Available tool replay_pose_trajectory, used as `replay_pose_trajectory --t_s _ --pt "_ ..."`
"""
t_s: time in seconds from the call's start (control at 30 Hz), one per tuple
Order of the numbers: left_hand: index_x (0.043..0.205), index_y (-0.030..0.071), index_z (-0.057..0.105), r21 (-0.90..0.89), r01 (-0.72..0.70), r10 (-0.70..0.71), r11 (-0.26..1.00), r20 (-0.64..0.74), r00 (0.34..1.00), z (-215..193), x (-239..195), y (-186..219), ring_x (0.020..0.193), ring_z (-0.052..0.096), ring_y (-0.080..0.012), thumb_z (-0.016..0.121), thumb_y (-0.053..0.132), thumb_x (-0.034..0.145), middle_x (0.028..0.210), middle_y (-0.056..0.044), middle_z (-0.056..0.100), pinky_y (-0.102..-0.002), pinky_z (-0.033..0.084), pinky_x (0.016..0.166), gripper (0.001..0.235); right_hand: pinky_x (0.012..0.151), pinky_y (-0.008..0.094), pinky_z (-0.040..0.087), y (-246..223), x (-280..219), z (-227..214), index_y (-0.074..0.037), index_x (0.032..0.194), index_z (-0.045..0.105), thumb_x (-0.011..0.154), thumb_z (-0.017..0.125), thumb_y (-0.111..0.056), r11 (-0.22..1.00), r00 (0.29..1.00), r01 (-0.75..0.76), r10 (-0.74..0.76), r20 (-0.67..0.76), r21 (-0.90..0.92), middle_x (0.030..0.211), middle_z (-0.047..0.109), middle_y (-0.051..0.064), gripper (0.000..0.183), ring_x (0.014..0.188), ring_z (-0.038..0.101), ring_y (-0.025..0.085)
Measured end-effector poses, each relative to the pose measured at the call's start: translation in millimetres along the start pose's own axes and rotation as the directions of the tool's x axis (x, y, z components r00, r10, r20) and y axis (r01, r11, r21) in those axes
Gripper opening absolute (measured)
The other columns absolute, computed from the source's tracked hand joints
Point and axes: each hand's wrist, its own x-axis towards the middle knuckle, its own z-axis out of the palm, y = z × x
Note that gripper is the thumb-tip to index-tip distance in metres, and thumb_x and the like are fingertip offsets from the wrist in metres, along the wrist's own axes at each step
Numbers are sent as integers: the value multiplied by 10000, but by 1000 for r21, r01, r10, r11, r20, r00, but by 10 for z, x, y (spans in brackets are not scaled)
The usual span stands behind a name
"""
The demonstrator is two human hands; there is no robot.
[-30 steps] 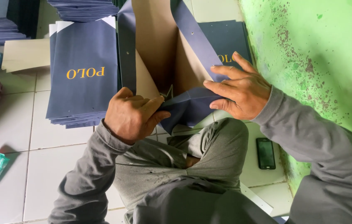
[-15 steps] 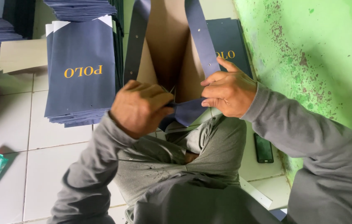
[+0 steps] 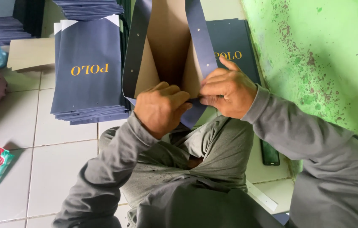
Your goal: The person sits on the floor and folds flat blue paper bags with the word POLO printed in gold. They open each bag, crease the sides and bottom to form a three-dimensional shape, then place the finished bag on a growing stack. The process is repeated for multiple bags.
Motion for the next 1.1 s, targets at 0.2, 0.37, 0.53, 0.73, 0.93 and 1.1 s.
replay_pose_trajectory --t_s 0.2,0.37,0.53,0.73,0.93,1.1 --pt "742 251 616 103 94 -90 990 -40 995 152 40 151 594 656 -210 700 401 865 592 70 596 -368 535 513 211 1253 566 176 104 -46 202 -148 888 721 939 795 -325 947 969 167 -209 -130 -275 761 714 9 198 990 714 212" --pt "739 190 643 17 111 -112 994 74 991 -104 150 100 555 660 -297 772 358 804 551 9 616 -443 528 492 221 1245 564 212 134 -19 29 -163 836 713 925 789 -336 958 970 185 -214 -115 -220 719 704 -7 208 976 708 197" --pt "734 242 674 48 143 -149 989 175 973 -290 108 -73 566 691 -334 725 437 848 543 -18 660 -466 546 608 232 1257 581 186 259 -93 -87 -175 850 735 926 791 -347 950 968 195 -227 -110 -245 695 702 9 196 994 714 219" --pt "772 211 661 89 -14 -1 996 175 985 -316 -83 -393 789 764 -288 659 506 949 663 -33 719 -490 469 971 343 1284 539 153 354 -164 -202 -180 855 750 938 804 -359 944 971 163 -205 -126 -286 709 720 10 204 1059 711 233" --pt "826 185 735 27 -107 104 994 100 990 -390 -168 -492 1260 655 -324 779 336 916 951 65 773 -639 182 1111 182 1273 578 196 247 -172 -183 -188 832 762 990 801 -197 929 979 80 -141 -146 -361 764 728 -37 163 1094 728 321" --pt "849 143 693 -74 -62 52 995 -119 991 -338 -234 -379 1267 658 -322 885 339 864 978 14 742 -505 191 1125 275 1307 552 148 275 -203 -128 -162 980 827 975 852 -254 891 967 88 -184 -176 -444 867 790 1 96 1095 709 281"
